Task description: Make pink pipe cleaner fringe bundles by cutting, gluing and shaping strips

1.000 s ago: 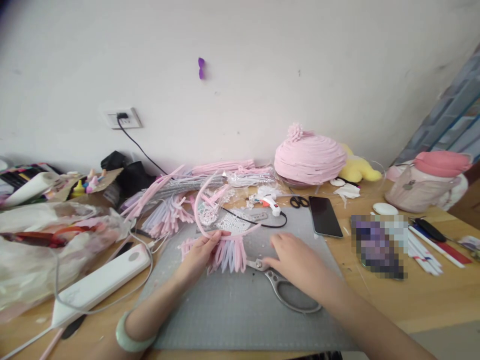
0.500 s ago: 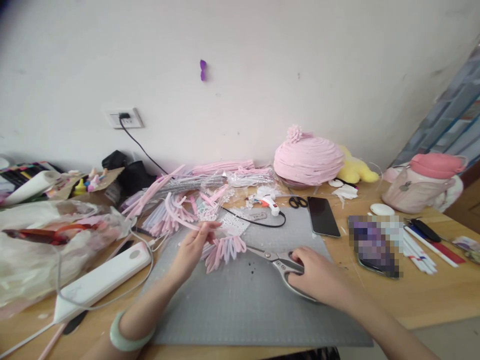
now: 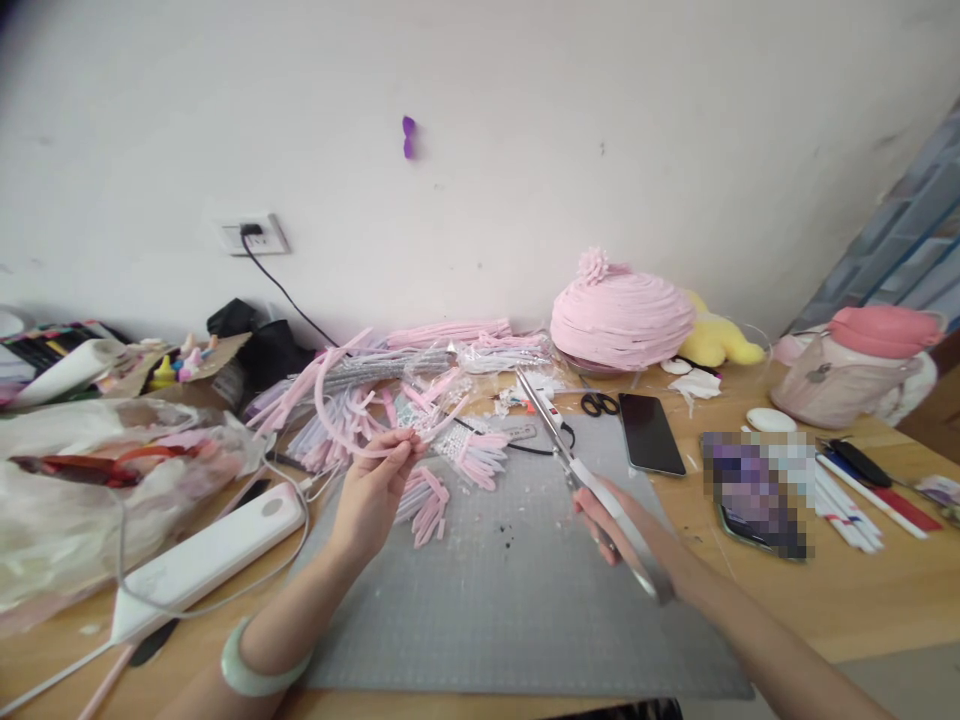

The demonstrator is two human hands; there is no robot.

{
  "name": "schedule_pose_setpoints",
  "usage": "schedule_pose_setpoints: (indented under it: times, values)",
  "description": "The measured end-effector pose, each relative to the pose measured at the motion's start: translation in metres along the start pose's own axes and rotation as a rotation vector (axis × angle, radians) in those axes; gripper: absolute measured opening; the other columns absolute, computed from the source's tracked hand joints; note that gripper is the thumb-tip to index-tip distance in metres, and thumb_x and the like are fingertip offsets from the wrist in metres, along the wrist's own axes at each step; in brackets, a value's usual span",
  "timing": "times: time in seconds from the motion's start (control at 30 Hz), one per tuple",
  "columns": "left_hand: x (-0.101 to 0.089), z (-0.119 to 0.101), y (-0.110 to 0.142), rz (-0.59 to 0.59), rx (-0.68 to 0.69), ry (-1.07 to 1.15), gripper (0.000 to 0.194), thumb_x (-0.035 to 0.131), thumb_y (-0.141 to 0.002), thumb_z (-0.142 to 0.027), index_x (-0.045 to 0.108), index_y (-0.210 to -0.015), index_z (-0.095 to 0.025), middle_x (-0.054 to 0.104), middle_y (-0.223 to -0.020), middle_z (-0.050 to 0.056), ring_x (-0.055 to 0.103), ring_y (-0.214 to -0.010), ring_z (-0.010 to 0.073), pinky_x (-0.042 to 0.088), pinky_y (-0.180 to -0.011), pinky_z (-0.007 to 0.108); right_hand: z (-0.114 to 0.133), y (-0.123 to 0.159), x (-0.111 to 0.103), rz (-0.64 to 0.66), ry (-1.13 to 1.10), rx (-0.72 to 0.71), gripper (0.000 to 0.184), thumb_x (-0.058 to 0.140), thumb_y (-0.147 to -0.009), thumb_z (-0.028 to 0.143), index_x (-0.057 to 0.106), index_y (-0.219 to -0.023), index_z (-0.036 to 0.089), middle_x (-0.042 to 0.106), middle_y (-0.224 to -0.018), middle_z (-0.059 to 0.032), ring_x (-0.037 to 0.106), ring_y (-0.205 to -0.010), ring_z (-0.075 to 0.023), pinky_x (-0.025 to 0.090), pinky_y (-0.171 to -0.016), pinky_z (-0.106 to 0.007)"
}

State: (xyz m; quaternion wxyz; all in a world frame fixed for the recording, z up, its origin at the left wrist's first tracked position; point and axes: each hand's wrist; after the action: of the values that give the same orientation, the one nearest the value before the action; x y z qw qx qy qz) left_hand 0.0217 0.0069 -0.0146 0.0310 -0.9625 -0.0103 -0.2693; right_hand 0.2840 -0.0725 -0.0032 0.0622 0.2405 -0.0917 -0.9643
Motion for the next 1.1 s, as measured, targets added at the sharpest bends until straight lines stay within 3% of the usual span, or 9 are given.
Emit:
schedule_pose_setpoints:
  times: [0.13,0.3,0.47,0.7,0.87,1.1]
  values:
    - [0.001,0.001,0.002,-0.003,0.021,0.037,0.016,0.073,-0.060,-0.020,0.066,-0.073,-0.017,0.065,-0.073,-0.001,0.061,-0.072,0.0098,0.045,-0.076,0.023,0.011,0.013,0.013,0.241,-0.146,-0.067,0.062,0.024,-0.079,0.069,0.055,-0.096,0.019,0.049,-0.070,-0.0026,0.048,-0.058,-0.0132,0.045,-0.061,-0.031]
    - [0.001,0.001,0.002,-0.024,0.064,0.060,0.013,0.075,-0.057,-0.018,0.068,-0.068,-0.017,0.067,-0.071,-0.001,0.061,-0.074,0.0094,0.046,-0.075,0.021,0.028,0.019,0.033,0.407,-0.066,-0.041,0.074,0.019,-0.074,0.076,0.052,-0.103,0.016,0.045,-0.074,-0.0031,0.046,-0.063,-0.0144,0.045,-0.067,-0.035]
    - [0.000,-0.003,0.001,-0.116,0.096,0.098,0.013,0.076,-0.054,-0.016,0.069,-0.066,-0.017,0.068,-0.071,0.000,0.061,-0.074,0.0096,0.047,-0.072,0.019,0.036,0.014,0.047,0.440,-0.021,0.018,0.082,0.017,-0.068,0.081,0.050,-0.103,0.014,0.042,-0.070,-0.0009,0.044,-0.060,-0.0136,0.043,-0.063,-0.033]
    - [-0.004,-0.006,-0.005,-0.285,0.237,0.073,0.013,0.073,-0.058,-0.020,0.069,-0.070,-0.019,0.067,-0.079,0.000,0.061,-0.078,0.0106,0.047,-0.077,0.023,0.036,0.013,0.055,0.482,-0.019,-0.056,0.070,0.021,-0.076,0.073,0.050,-0.104,0.016,0.045,-0.076,-0.0022,0.043,-0.061,-0.0109,0.041,-0.058,-0.026]
    - [-0.013,-0.006,-0.007,-0.285,0.460,-0.237,0.009,0.065,-0.069,-0.028,0.066,-0.075,-0.021,0.065,-0.085,0.004,0.061,-0.083,0.0174,0.049,-0.077,0.031,0.042,0.011,0.059,0.518,-0.016,-0.093,0.064,0.022,-0.081,0.067,0.050,-0.107,0.015,0.042,-0.070,0.0002,0.041,-0.058,-0.0100,0.042,-0.057,-0.025]
    - [-0.004,-0.015,0.005,-0.247,0.484,-0.397,0.010,0.063,-0.072,-0.026,0.056,-0.078,-0.020,0.057,-0.075,0.000,0.057,-0.070,0.0134,0.047,-0.065,0.026,0.040,0.001,0.071,0.486,-0.033,-0.106,0.064,0.027,-0.078,0.070,0.052,-0.103,0.017,0.042,-0.068,0.0011,0.039,-0.056,-0.0091,0.040,-0.054,-0.022]
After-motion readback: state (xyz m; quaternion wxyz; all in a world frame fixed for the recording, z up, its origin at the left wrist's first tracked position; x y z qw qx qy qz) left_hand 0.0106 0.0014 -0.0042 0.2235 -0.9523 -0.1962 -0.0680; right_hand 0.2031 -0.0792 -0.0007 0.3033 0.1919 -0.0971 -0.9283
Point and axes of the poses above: each hand's wrist, its own y-axis away from the middle knuckle, its own x-axis out of the palm, z = x × y
